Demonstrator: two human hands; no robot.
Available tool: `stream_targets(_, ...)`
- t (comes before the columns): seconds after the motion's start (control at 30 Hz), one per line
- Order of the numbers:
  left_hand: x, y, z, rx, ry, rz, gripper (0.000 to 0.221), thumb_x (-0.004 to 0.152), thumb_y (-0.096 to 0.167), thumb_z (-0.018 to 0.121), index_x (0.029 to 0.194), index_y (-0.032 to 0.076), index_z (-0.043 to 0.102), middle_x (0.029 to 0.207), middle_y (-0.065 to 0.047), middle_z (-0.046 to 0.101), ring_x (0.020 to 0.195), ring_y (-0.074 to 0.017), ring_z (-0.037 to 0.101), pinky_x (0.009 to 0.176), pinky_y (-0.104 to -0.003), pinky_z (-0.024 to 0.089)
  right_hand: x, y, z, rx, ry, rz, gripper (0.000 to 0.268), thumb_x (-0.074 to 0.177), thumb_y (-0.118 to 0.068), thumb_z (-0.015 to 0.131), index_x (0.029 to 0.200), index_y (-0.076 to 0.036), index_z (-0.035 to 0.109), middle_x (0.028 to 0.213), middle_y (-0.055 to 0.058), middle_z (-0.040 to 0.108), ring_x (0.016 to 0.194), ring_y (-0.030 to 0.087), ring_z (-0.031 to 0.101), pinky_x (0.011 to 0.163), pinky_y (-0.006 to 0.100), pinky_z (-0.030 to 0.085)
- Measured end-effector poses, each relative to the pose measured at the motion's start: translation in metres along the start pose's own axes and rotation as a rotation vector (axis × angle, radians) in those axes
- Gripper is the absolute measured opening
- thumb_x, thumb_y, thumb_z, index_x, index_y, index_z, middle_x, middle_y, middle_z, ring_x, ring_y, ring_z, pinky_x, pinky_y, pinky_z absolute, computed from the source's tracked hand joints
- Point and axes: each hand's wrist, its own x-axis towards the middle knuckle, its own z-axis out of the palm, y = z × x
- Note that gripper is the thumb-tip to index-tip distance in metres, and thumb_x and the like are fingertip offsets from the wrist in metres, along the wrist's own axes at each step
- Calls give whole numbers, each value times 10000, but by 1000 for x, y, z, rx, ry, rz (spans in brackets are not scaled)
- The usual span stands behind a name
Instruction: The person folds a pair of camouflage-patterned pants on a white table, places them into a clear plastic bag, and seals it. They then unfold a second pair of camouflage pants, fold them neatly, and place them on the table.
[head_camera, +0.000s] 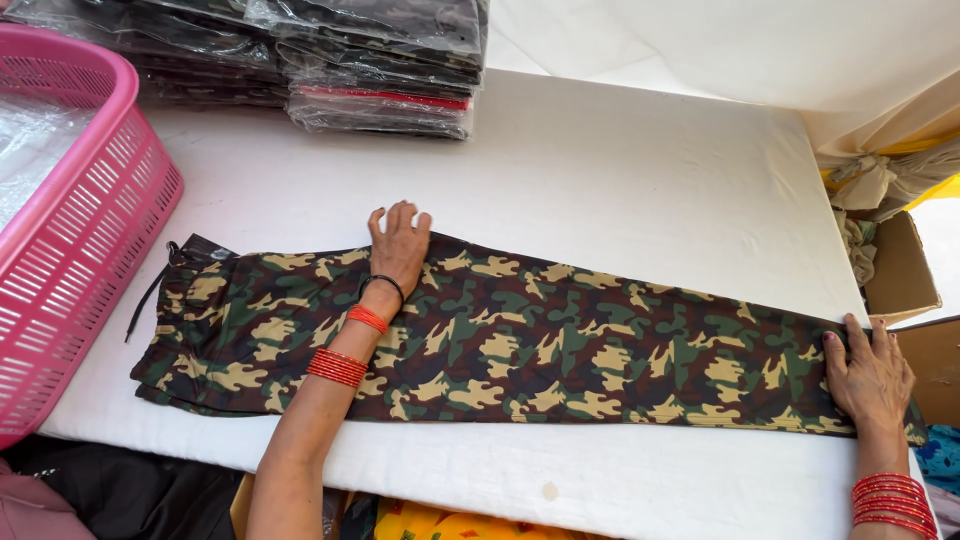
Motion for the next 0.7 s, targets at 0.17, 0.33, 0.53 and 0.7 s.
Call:
stream_targets(0.17, -25, 39, -2, -178, -7, 132, 228, 965, 67, 675, 1133, 124, 532, 1181, -94, 509, 1137, -242, 491, 952, -412, 397, 1, 0, -3, -1, -3, 10, 635, 1042, -619, 355, 1557, -265, 470, 1671, 151, 326, 1540, 364, 257, 1199, 568, 182)
stream_targets(0.33, -71, 70, -39, -217, -303, 296, 669, 1022, 569, 472, 1536, 143, 428, 1608, -187, 317, 1462, -419, 261, 1088, -738, 186, 1, 4, 2, -7, 21, -38, 627, 1070, -605, 360, 1568, -243, 475, 1676, 176, 336, 1542, 390, 269, 1212, 563, 195)
stream_targets(0.53, -24, 56, -57, -272, -707, 85, 784, 883, 805, 270, 1585, 458, 238, 1709, -35, 93, 1533, -481, -7, 1095, -820, -72, 0, 1, -1, 3, 23, -46, 627, 1067, -600, 363, 1565, -239, 481, 1674, 176, 341, 1538, 397, 275, 1219, 561, 203)
stream_targets(0.7, -19, 42, -24, -227, -641, 72, 699, 930, 736, 243, 1577, 473, 214, 1704, -36, 70, 1530, -440, 2, 1103, -774, -80, -3, -6, -6, 30, -8, -24, 620, 1066, -597, 359, 1561, -243, 476, 1674, 168, 333, 1537, 393, 263, 1204, 576, 189)
